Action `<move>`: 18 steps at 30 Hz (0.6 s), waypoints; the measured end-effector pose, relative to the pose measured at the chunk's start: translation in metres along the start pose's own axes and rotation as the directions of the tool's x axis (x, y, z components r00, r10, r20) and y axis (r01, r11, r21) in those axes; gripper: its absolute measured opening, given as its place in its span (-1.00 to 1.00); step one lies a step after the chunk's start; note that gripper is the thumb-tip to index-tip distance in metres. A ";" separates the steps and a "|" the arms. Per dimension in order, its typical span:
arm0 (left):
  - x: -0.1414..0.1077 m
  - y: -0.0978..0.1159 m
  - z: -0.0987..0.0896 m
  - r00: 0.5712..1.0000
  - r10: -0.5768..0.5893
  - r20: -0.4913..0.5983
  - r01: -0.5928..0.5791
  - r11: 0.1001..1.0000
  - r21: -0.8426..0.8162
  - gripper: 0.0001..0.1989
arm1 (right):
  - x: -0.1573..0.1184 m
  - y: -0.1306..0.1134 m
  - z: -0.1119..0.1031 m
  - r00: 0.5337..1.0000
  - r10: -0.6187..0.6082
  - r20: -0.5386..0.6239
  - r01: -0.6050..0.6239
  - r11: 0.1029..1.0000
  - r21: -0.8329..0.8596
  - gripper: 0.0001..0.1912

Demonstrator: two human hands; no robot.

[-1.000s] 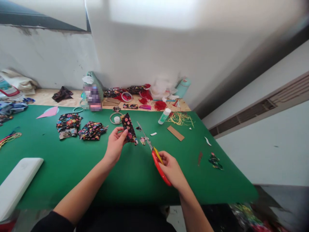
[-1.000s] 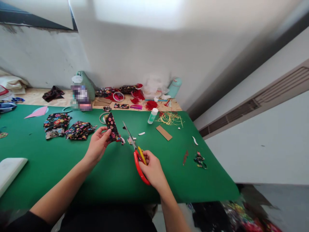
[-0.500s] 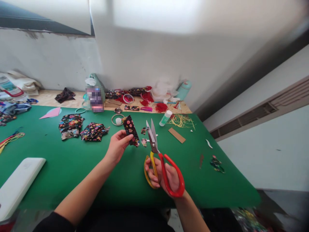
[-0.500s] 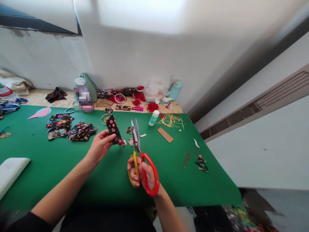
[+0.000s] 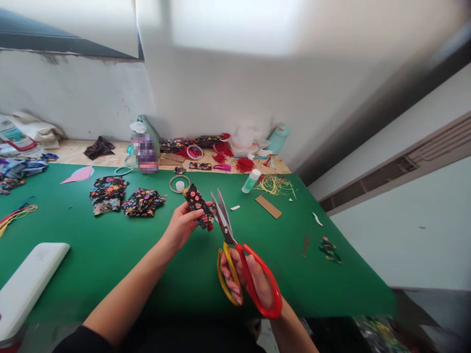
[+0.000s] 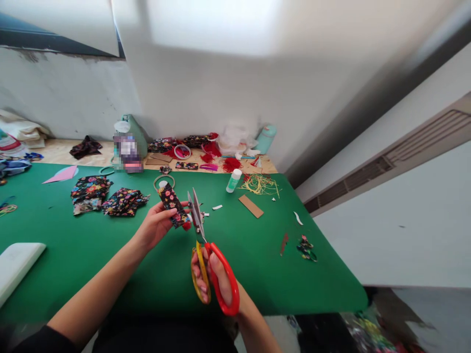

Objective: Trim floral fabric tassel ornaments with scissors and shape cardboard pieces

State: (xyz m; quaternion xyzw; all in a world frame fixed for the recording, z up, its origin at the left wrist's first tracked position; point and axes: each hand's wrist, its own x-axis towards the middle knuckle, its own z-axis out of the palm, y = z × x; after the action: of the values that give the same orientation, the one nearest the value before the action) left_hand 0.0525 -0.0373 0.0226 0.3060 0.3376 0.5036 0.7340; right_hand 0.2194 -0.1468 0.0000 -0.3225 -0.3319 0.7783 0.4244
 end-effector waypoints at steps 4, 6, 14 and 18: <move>0.001 -0.002 -0.001 1.000 -0.027 0.015 0.027 1.000 0.000 -0.73 | 0.003 -0.002 0.001 1.000 0.003 0.001 -0.003 1.000 0.024 -0.44; 0.002 -0.002 -0.001 1.000 -0.021 0.008 0.021 1.000 -0.006 -0.72 | 0.005 -0.001 0.001 1.000 0.004 -0.008 -0.004 0.999 0.035 -0.46; 0.008 -0.007 -0.007 0.984 0.161 -0.075 -0.129 0.938 0.320 -0.67 | 0.008 -0.003 0.003 0.988 -0.009 -0.152 0.010 1.000 0.005 -0.44; 0.009 -0.010 -0.008 0.989 0.137 -0.054 -0.108 0.925 0.365 -0.66 | 0.006 -0.008 0.007 0.978 0.022 -0.209 -0.032 0.998 -0.045 -0.42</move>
State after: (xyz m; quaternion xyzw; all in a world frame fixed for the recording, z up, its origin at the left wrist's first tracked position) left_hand 0.0540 -0.0313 0.0085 0.4363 0.4330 0.4894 0.6185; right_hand 0.2146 -0.1396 0.0092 -0.4172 -0.2998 0.7375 0.4383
